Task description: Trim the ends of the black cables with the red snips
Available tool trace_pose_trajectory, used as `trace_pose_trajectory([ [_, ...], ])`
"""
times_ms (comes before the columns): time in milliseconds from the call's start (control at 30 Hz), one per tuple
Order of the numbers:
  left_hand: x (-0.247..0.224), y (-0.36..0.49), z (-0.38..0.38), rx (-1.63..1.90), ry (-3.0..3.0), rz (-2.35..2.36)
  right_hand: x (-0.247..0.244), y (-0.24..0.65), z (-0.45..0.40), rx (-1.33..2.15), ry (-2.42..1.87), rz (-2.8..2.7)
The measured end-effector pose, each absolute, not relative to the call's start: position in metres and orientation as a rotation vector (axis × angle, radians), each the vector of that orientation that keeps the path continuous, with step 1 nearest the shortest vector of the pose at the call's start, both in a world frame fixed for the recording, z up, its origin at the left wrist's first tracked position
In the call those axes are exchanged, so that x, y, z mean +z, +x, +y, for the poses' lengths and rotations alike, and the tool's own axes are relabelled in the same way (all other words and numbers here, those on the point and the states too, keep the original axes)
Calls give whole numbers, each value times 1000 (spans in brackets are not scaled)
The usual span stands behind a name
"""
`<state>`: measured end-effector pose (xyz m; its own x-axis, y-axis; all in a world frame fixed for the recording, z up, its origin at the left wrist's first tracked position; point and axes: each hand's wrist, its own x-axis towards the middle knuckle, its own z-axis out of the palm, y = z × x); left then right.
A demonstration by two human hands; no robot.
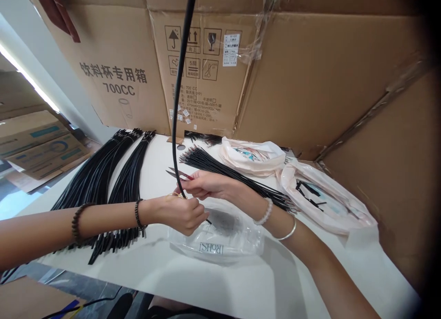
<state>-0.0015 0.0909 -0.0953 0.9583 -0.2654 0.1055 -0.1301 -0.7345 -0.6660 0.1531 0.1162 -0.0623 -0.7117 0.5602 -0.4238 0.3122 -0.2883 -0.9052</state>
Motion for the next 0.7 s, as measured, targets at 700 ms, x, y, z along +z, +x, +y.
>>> trace_pose_trajectory([
  [700, -93, 5, 87, -359, -2330, 308, 51, 179, 150, 1642, -556, -1842],
])
